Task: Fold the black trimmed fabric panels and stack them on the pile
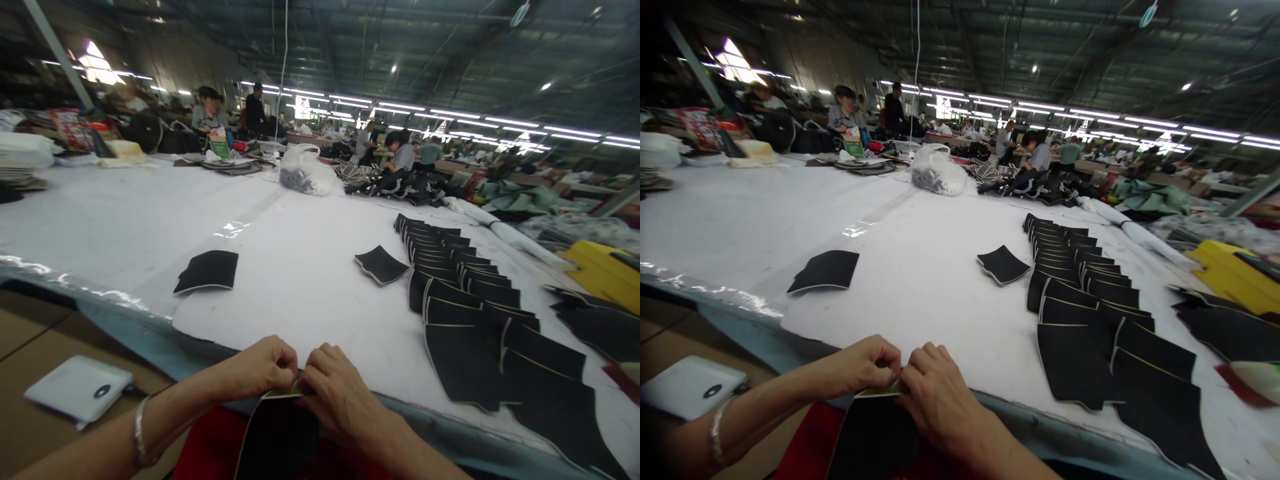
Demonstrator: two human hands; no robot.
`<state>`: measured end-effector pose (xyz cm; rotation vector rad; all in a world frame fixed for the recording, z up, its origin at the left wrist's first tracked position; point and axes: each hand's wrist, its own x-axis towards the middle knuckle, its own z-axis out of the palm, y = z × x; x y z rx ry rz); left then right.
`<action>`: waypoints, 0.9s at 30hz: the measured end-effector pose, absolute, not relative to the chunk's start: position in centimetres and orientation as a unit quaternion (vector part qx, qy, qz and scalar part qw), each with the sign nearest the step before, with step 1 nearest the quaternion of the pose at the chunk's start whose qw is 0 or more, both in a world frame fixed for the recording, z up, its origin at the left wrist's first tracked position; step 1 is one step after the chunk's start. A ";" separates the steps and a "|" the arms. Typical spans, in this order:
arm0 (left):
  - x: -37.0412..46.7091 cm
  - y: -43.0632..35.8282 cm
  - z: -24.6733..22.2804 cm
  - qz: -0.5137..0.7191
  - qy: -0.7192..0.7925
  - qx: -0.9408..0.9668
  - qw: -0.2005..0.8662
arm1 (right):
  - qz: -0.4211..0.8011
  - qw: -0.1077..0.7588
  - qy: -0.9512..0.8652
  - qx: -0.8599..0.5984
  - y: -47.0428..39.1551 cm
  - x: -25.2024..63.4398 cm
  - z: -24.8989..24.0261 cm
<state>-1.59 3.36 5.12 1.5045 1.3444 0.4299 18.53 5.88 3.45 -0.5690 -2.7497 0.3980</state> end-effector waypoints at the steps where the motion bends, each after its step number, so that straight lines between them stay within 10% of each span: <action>1: -1.7 3.4 5.4 0.178 0.575 0.633 0.486 | 0.130 0.151 -0.961 -0.193 5.5 18.5 3.6; 27: -2.2 -2.7 4.2 0.170 0.599 0.671 0.404 | 0.296 0.134 -0.903 -0.281 3.4 18.6 3.4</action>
